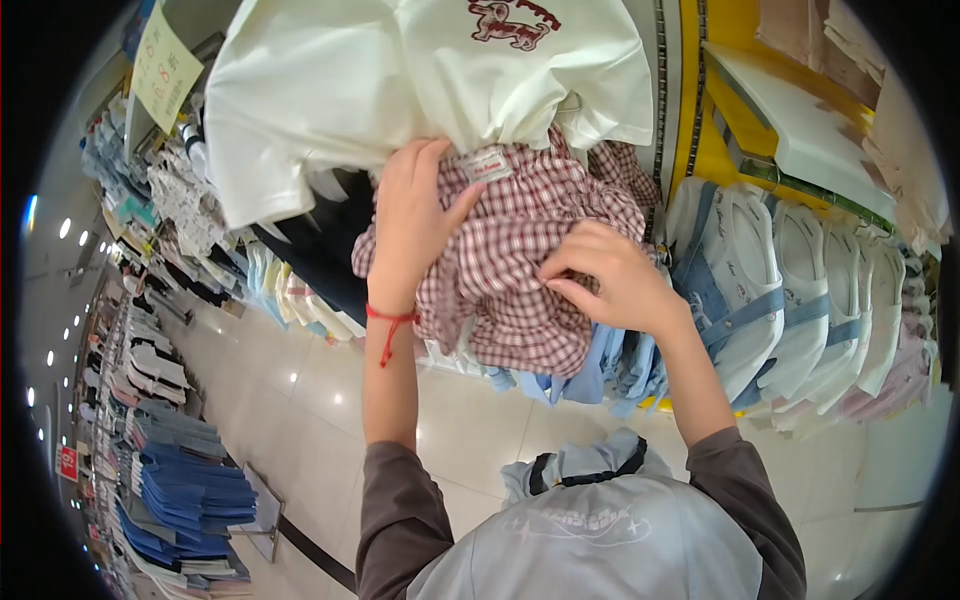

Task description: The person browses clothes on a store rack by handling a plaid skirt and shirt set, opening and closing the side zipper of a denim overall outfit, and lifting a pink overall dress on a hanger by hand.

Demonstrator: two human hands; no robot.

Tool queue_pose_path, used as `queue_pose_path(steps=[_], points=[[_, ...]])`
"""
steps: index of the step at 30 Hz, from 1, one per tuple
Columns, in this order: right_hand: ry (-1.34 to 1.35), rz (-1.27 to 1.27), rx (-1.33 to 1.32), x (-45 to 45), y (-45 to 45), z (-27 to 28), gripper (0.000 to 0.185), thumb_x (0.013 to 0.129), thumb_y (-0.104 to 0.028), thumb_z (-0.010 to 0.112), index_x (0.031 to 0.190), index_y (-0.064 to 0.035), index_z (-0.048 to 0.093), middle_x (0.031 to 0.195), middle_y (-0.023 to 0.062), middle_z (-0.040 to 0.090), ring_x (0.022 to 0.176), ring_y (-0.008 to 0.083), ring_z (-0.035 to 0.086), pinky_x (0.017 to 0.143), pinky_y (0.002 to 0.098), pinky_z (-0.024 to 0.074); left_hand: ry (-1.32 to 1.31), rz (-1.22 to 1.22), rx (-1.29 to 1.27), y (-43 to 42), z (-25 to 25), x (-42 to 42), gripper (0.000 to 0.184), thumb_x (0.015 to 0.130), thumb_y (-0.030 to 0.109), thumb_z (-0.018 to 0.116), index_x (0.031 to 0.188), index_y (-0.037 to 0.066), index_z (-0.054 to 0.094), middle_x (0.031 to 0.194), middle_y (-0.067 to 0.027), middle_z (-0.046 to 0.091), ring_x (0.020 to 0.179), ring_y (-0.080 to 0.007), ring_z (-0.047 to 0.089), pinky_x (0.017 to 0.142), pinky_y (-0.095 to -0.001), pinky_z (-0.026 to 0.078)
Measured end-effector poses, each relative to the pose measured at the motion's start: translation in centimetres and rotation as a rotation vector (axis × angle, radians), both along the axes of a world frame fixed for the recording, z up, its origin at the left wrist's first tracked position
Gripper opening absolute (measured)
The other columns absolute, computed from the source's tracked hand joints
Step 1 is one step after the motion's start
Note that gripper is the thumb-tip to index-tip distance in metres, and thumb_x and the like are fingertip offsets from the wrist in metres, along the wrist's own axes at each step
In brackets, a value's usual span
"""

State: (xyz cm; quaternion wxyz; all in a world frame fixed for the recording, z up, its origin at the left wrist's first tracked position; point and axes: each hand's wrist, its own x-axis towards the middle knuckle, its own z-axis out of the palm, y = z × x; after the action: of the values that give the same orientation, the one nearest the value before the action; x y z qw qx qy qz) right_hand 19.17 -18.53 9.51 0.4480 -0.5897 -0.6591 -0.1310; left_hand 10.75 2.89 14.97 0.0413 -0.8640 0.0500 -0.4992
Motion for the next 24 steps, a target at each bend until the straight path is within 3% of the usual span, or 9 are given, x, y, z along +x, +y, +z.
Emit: queue_pose_path(steps=[5,8,11,12,15,16,20,24], points=[[-0.067,0.014,0.266,-1.3,3.4,4.8,0.025,0.073,-0.009,0.064,0.096,-0.0047,0.059,0.095,0.0100,0.060,0.092,0.0269,0.055,0.081,0.0366,0.0447,0.283,0.157,0.064,3.0,-0.4,1.3,0.024,0.074,0.020,0.064,0.086,0.001,0.056,0.086,-0.0121,0.051,0.084,-0.0312,0.050,0.074,-0.0395,0.040],[-0.036,-0.102,0.209,-0.5,6.9,5.5,0.032,0.074,-0.013,0.064,0.105,-0.0059,0.056,0.097,0.0099,0.059,0.096,0.0269,0.054,0.084,0.0374,0.0425,0.266,0.075,0.081,3.0,-0.5,1.0,0.019,0.075,0.018,0.062,0.085,0.003,0.057,0.083,-0.0101,0.053,0.084,-0.0292,0.051,0.075,-0.0386,0.039],[-0.315,-0.244,0.068,1.5,9.3,4.4,0.038,0.075,-0.017,0.063,0.110,-0.0073,0.052,0.099,0.0102,0.058,0.099,0.0263,0.051,0.088,0.0376,0.0392,0.236,-0.030,0.120,2.4,-1.0,0.6,0.016,0.075,0.018,0.062,0.082,0.005,0.057,0.080,-0.0088,0.055,0.082,-0.0273,0.053,0.075,-0.0372,0.039],[-0.350,-0.291,0.047,1.6,9.5,4.5,0.034,0.074,-0.025,0.065,0.102,-0.0077,0.057,0.095,0.0096,0.057,0.093,0.0257,0.051,0.086,0.0365,0.0383,0.206,-0.019,0.155,2.2,-0.9,0.5,0.015,0.076,0.020,0.062,0.076,0.007,0.055,0.073,-0.0068,0.056,0.075,-0.0245,0.055,0.074,-0.0355,0.038],[-0.489,-0.313,0.053,2.7,8.3,5.0,0.030,0.071,-0.032,0.067,0.086,-0.0071,0.059,0.078,0.0060,0.058,0.085,0.0223,0.052,0.080,0.0342,0.0396,0.283,0.056,0.095,1.5,-0.3,-1.1,0.015,0.075,0.017,0.062,0.076,0.006,0.053,0.069,-0.0084,0.054,0.070,-0.0266,0.053,0.073,-0.0349,0.039],[-0.540,-0.281,0.110,3.9,8.4,4.8,0.033,0.069,-0.039,0.066,0.079,-0.0085,0.060,0.073,0.0038,0.055,0.080,0.0207,0.052,0.076,0.0318,0.0399,0.201,0.016,0.145,1.6,-0.2,-1.2,0.023,0.076,0.023,0.063,0.068,0.006,0.051,0.060,-0.0073,0.051,0.063,-0.0256,0.052,0.069,-0.0346,0.039],[-0.666,-0.193,0.174,6.8,7.2,5.8,0.034,0.069,-0.042,0.064,0.076,-0.0094,0.059,0.067,0.0021,0.051,0.075,0.0190,0.051,0.075,0.0297,0.0403,0.158,-0.001,0.252,2.9,1.3,-2.0,0.034,0.076,0.033,0.062,0.059,0.008,0.047,0.053,-0.0055,0.049,0.053,-0.0227,0.052,0.065,-0.0329,0.042],[-0.673,-0.214,0.169,7.1,6.7,6.6,0.033,0.069,-0.040,0.065,0.074,-0.0088,0.057,0.068,0.0017,0.051,0.076,0.0190,0.050,0.077,0.0309,0.0402,0.174,0.045,0.235,2.8,1.9,-2.3,0.034,0.076,0.032,0.063,0.060,0.008,0.046,0.053,-0.0050,0.049,0.054,-0.0224,0.051,0.068,-0.0340,0.042]])
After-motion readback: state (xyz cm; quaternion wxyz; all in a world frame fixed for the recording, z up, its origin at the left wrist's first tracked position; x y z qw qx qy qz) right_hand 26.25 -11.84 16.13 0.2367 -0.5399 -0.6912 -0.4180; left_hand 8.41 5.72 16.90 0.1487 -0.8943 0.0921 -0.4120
